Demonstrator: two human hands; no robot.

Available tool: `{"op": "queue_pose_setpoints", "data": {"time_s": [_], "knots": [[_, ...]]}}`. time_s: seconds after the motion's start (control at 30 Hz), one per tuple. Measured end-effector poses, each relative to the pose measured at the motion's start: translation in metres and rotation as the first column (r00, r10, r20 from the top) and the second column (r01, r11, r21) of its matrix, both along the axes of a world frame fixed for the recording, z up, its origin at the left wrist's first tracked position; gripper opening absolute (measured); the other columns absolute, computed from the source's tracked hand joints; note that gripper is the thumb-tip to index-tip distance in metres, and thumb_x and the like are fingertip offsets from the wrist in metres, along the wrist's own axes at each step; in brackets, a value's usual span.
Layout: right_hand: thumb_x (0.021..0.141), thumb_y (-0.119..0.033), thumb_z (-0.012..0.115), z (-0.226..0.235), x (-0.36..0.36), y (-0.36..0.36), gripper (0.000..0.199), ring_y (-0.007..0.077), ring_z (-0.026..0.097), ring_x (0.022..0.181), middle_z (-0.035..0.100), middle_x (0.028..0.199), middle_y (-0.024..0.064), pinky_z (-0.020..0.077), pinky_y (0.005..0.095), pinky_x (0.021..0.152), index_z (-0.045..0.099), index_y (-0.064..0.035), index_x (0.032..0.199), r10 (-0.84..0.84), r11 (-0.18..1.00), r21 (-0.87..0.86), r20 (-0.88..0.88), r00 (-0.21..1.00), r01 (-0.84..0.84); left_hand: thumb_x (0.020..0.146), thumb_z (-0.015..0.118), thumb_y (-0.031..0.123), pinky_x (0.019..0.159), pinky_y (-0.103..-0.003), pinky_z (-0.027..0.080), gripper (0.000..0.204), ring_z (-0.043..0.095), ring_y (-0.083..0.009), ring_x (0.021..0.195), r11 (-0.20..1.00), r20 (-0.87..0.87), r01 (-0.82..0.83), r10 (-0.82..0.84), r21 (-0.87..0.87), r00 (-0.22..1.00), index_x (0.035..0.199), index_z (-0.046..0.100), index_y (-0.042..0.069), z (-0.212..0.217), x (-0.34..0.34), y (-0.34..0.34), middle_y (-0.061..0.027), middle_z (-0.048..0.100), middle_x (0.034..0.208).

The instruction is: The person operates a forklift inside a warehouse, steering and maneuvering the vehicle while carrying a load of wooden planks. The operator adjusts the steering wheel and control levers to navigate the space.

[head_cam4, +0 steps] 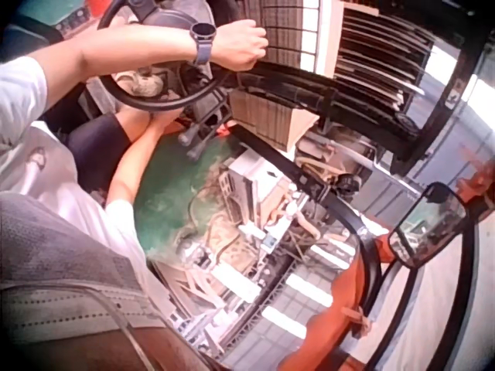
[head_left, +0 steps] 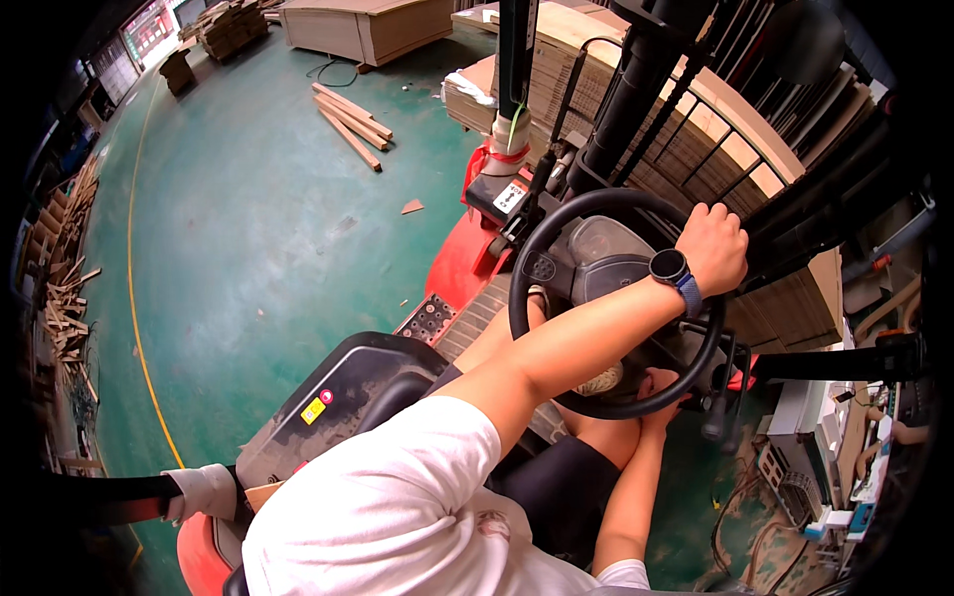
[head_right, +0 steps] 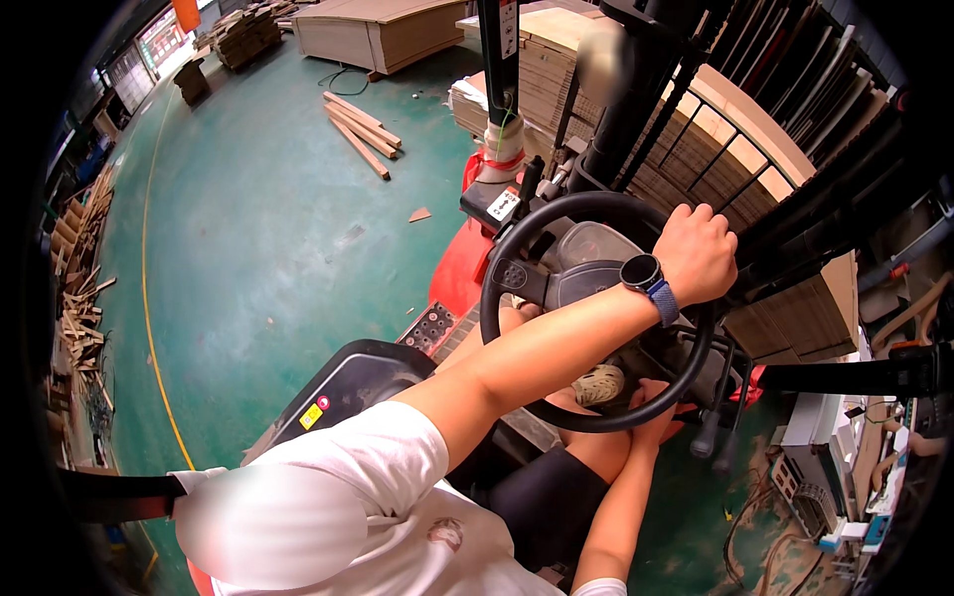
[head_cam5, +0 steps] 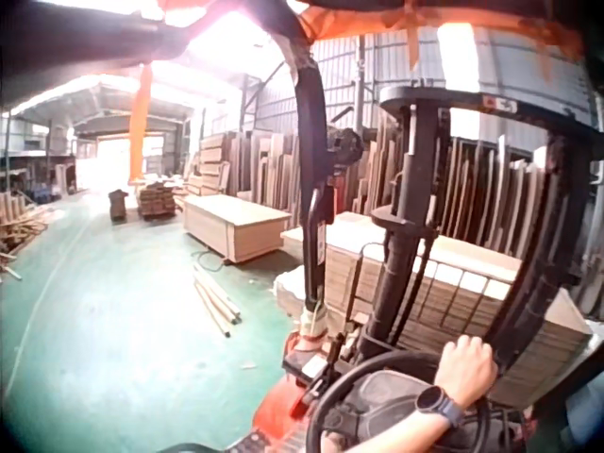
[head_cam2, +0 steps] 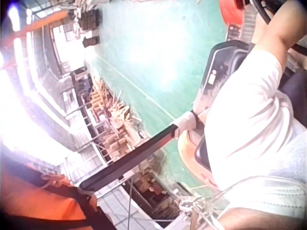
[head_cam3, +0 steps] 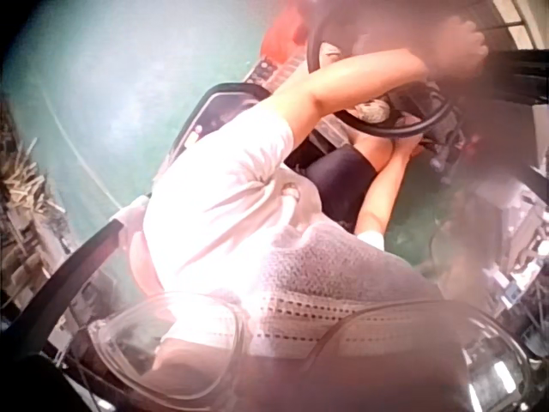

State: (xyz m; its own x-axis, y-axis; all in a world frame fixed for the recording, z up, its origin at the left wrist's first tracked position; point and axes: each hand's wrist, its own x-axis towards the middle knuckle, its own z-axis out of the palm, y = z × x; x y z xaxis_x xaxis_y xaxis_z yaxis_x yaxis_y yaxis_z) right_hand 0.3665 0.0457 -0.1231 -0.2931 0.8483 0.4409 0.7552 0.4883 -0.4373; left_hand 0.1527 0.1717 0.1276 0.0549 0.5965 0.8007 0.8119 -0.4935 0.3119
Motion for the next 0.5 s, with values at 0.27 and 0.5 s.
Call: {"op": "queue_pose_setpoints", "data": {"time_s": [0.27,0.5], "knots": [[0.076,0.002,0.067,-0.013,-0.008,0.011,0.024,0.0386,0.062,0.084,0.066,0.083,0.0164,0.0504,0.0495,0.078,0.069,-0.0023,0.099,0.126,0.989,0.068,0.053,0.991,-0.129,0.079,0.066,0.021,0.076,-0.040,0.044,0.015,0.060,-0.0261,0.085,0.999,-0.010,-0.025,0.026,0.021,1.000,0.072,0.071,0.009,0.000,-0.006,0.004,-0.0063,0.064,0.078],[0.080,-0.002,0.068,-0.012,-0.012,0.007,0.025,0.0397,0.065,0.082,0.070,0.083,0.0192,0.0534,0.0482,0.077,0.073,-0.0003,0.105,0.088,0.993,-0.088,0.107,0.990,-0.079,0.079,0.066,0.020,0.076,-0.040,0.044,0.014,0.060,-0.0261,0.086,0.998,-0.016,-0.046,0.047,0.037,0.999,0.073,0.072,0.009,-0.002,-0.010,0.004,-0.0061,0.064,0.078]]}}
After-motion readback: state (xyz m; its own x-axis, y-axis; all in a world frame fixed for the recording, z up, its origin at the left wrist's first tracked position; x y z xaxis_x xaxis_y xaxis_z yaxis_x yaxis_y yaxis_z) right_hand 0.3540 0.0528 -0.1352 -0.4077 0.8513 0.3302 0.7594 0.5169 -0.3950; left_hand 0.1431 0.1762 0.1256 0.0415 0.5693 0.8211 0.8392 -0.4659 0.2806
